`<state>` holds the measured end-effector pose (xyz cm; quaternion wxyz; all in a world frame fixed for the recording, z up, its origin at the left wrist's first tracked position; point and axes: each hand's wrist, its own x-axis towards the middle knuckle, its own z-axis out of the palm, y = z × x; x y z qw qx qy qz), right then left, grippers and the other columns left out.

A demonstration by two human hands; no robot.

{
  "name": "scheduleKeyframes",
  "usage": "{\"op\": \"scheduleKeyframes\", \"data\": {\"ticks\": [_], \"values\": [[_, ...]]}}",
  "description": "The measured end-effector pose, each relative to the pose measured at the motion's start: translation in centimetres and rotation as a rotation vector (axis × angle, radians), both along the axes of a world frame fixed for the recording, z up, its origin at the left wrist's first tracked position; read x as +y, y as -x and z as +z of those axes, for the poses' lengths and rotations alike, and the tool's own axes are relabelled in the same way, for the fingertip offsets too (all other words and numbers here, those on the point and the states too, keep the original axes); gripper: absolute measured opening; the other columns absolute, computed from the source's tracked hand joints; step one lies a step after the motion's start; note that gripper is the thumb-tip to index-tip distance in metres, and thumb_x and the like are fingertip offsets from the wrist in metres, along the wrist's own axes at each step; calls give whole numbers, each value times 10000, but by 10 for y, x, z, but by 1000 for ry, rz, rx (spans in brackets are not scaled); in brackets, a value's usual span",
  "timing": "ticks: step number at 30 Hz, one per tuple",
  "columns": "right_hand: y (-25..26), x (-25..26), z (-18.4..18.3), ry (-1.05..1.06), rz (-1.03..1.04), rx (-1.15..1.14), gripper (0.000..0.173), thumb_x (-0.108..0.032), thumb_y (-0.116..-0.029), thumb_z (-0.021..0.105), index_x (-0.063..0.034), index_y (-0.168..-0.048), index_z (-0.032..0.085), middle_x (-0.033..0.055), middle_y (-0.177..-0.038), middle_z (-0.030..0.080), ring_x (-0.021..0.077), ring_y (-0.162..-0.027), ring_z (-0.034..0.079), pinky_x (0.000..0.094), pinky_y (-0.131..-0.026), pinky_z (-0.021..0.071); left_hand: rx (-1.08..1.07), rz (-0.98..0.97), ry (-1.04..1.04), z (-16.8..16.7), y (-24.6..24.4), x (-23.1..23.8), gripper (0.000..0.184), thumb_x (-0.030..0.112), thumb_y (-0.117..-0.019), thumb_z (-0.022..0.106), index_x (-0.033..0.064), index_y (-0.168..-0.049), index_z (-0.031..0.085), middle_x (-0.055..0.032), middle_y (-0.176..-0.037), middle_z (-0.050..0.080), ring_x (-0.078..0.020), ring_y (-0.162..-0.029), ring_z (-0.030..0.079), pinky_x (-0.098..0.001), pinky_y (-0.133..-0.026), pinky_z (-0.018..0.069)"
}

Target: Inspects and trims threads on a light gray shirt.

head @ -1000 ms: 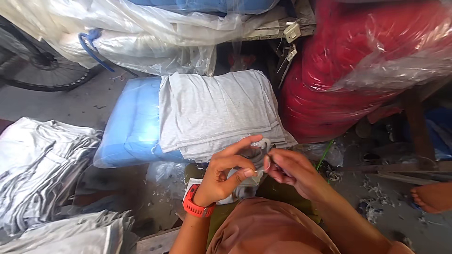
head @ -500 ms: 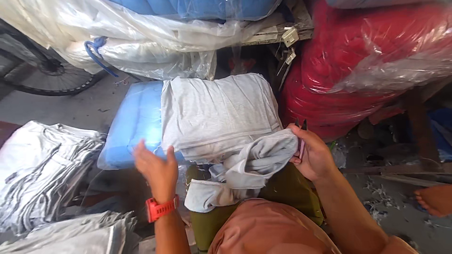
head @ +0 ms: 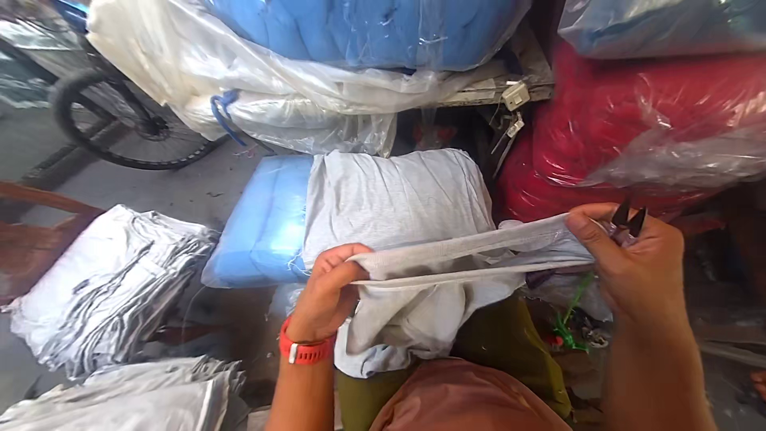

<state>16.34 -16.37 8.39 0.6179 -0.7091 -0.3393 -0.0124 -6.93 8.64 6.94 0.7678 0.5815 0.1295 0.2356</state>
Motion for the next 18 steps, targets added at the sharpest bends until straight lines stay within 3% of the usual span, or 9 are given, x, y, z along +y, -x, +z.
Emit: {"op": "scheduleKeyframes", "data": {"ticks": [2, 8, 14, 18], "values": [[5, 5, 1, -66, -4, 36, 85, -139, -973, 657, -197, -1020, 699, -215, -896, 681, -101, -787, 631, 103, -726, 538, -97, -6, 165, 4, -8, -5, 231, 37, -836, 606, 184, -879, 778, 46, -795, 745, -5, -733, 692, -203, -699, 588], [10, 7, 3, -224, 134, 371, 187, -98, -1006, 556, -208, -969, 703, -145, -730, 659, -63, -534, 547, 87, -498, 467, -265, -30, 441, -13, -14, -13, 201, 33, -834, 659, 105, -974, 784, -44, -916, 773, -91, -851, 740, -270, -793, 613], [8, 1, 5, -254, 207, 421, 172, -126, -1017, 548, -193, -955, 693, -117, -704, 635, -60, -486, 498, 83, -450, 422, -322, -110, 554, -15, -15, -13, 175, 54, -837, 681, 89, -979, 777, -60, -928, 769, -111, -872, 742, -287, -806, 613], [2, 2, 2, -241, 243, 452, 154, -139, -1008, 569, -200, -955, 701, -118, -702, 640, -56, -483, 499, 91, -452, 430, -256, -72, 477, -13, -14, -12, 249, 10, -847, 626, 92, -1034, 768, -58, -955, 771, -107, -876, 743, -284, -811, 617]]}}
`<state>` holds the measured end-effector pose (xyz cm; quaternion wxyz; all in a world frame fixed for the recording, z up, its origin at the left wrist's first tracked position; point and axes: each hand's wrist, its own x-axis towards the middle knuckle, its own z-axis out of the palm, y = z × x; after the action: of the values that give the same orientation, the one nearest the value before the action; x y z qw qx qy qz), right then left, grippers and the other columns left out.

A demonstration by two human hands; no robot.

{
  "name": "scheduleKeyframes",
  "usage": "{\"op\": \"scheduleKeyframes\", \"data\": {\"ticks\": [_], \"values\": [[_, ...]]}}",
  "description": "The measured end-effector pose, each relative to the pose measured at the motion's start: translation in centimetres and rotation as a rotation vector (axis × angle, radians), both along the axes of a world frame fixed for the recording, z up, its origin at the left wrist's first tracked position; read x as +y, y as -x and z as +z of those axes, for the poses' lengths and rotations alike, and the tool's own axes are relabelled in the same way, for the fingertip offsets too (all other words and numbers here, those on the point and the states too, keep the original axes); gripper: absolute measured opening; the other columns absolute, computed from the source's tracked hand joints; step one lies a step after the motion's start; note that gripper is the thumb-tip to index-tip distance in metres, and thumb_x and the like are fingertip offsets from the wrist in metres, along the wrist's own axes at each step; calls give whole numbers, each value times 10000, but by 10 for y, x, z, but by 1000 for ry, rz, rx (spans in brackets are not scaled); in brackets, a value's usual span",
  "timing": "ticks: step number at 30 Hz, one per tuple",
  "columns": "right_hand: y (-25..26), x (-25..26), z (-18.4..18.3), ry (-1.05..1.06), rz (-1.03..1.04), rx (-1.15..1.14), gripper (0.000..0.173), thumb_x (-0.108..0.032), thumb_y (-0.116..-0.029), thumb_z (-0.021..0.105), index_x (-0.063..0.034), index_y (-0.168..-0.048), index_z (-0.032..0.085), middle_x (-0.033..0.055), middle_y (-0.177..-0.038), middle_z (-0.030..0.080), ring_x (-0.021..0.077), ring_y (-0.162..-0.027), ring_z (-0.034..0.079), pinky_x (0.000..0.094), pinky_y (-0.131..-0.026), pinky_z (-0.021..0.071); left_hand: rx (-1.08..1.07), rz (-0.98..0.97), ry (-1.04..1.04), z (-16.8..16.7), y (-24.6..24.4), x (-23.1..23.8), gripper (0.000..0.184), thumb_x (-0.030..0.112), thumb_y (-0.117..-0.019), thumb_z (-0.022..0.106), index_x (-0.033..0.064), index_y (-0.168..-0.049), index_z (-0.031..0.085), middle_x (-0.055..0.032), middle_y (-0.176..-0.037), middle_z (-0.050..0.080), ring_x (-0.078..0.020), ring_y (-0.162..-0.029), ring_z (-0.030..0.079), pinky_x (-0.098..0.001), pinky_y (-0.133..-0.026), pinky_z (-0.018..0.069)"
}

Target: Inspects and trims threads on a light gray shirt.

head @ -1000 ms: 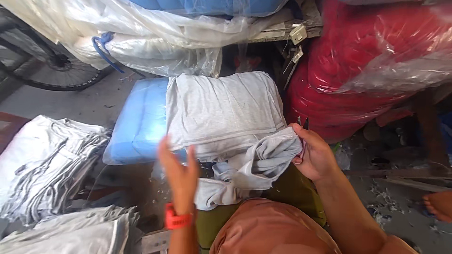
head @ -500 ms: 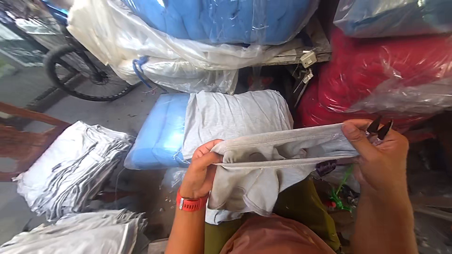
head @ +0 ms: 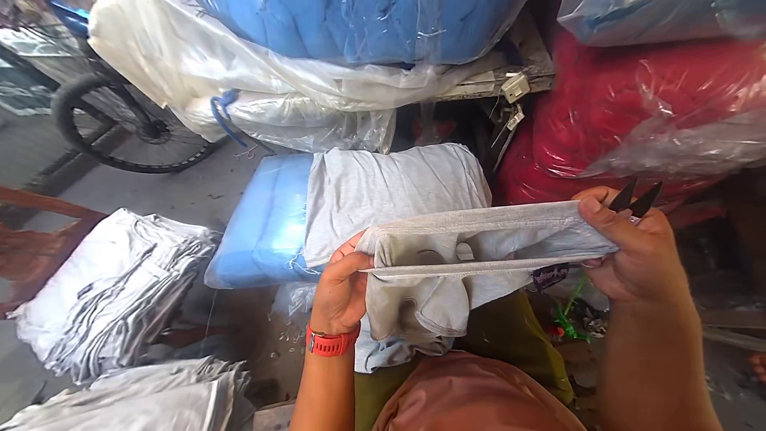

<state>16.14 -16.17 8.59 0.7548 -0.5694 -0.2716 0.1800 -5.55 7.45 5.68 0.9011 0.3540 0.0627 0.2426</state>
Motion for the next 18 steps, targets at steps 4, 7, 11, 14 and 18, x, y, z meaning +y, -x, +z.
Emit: {"op": "scheduleKeyframes", "data": {"ticks": [4, 7, 11, 14, 18], "values": [[-22, 32, -25, 185, -153, -194, 73, -153, -1001, 621, -154, -1073, 629, -107, -791, 621, -38, -549, 503, 134, -494, 443, 292, 184, -234, -9, -9, 6, 395, -51, -930, 411, 85, -1160, 702, -21, -1008, 760, -92, -887, 725, -283, -795, 612], [-21, 55, -52, 524, -165, -439, 399, -246, -1025, 606, 36, -1301, 547, 203, -1206, 620, 264, -1048, 623, 451, -884, 530, 489, 334, -337, -38, -18, 15, 405, -75, -986, 395, 10, -1343, 566, -85, -1147, 745, -128, -971, 715, -312, -835, 575], [41, 83, -80, 690, 10, -215, 260, -170, -1027, 620, 85, -1060, 655, 116, -852, 678, 129, -704, 613, 321, -686, 523, 624, 439, -288, -78, -12, 10, 500, -94, -958, 454, 13, -1445, 419, -160, -1393, 564, -182, -1147, 608, -363, -922, 517], [74, 102, -107, 733, 91, -56, 318, -253, -1031, 624, 58, -1079, 674, 83, -868, 709, 94, -730, 622, 293, -703, 507, 626, 470, -200, -81, -8, -12, 470, -69, -950, 483, -19, -1414, 434, -157, -1323, 540, -185, -1114, 590, -369, -909, 527], [85, 122, -135, 750, -27, -51, 539, -223, -906, 788, 116, -1262, 565, 235, -1061, 680, 291, -969, 660, 465, -912, 523, 460, 279, 145, -54, -7, -42, 348, -44, -975, 377, -14, -1315, 447, -83, -1027, 630, -137, -884, 669, -321, -797, 584]]}}
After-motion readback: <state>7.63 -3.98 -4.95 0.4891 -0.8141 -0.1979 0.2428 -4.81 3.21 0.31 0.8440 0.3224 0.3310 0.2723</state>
